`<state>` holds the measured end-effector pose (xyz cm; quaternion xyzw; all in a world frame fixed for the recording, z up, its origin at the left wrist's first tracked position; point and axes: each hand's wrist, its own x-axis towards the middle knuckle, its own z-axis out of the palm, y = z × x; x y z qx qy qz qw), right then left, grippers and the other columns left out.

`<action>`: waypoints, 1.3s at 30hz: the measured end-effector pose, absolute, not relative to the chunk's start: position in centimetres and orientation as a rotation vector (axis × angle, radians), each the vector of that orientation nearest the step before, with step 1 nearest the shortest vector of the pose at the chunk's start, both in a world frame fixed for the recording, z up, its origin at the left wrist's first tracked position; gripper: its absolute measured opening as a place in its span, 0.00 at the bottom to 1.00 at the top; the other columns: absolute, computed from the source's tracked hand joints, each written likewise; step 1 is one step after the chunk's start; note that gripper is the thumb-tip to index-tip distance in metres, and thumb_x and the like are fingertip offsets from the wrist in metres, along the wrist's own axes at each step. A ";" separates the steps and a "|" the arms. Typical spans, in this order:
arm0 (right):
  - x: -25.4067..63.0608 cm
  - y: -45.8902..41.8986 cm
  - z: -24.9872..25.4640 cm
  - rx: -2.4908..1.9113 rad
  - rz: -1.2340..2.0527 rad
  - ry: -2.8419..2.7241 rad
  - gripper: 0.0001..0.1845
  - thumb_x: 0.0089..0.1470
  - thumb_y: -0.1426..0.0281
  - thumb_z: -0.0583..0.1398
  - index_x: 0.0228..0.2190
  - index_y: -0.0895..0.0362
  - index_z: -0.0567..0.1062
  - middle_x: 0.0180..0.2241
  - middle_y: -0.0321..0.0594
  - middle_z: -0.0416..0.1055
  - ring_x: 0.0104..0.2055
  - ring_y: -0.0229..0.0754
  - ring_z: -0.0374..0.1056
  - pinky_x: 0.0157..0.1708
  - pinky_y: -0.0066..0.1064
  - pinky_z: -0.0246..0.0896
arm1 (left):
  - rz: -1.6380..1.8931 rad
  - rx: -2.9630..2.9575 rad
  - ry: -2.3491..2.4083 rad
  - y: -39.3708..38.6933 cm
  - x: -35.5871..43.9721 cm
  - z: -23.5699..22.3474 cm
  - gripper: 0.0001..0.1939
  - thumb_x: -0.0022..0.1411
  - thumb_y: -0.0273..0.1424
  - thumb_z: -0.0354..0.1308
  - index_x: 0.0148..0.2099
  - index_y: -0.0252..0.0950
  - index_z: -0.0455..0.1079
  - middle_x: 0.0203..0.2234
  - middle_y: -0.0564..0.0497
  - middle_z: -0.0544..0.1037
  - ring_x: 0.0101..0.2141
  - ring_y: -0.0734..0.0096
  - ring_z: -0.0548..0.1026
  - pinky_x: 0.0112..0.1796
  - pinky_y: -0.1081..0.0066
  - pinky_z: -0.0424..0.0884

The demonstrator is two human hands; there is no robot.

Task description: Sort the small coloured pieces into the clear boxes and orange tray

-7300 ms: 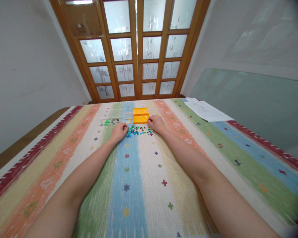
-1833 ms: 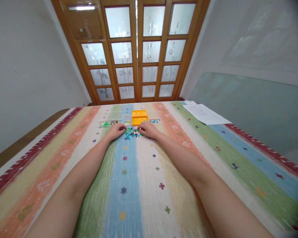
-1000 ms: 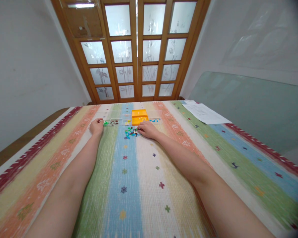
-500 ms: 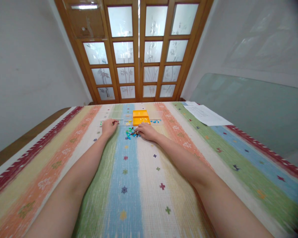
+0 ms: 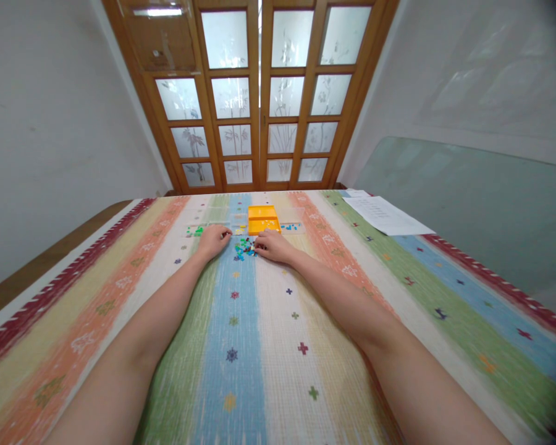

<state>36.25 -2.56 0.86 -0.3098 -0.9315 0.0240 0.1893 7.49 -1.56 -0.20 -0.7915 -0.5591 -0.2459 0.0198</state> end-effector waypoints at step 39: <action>38.9 2.2 -2.3 -1.191 0.341 -1.784 0.09 0.55 0.73 0.59 0.36 0.55 0.79 0.34 0.38 0.79 0.36 0.43 0.71 0.41 0.33 0.64 | -0.550 -2.701 -1.398 -3.0 11.2 -0.3 0.18 0.72 0.35 0.55 0.58 0.44 0.79 0.46 0.43 0.75 0.47 0.56 0.72 0.51 0.59 0.66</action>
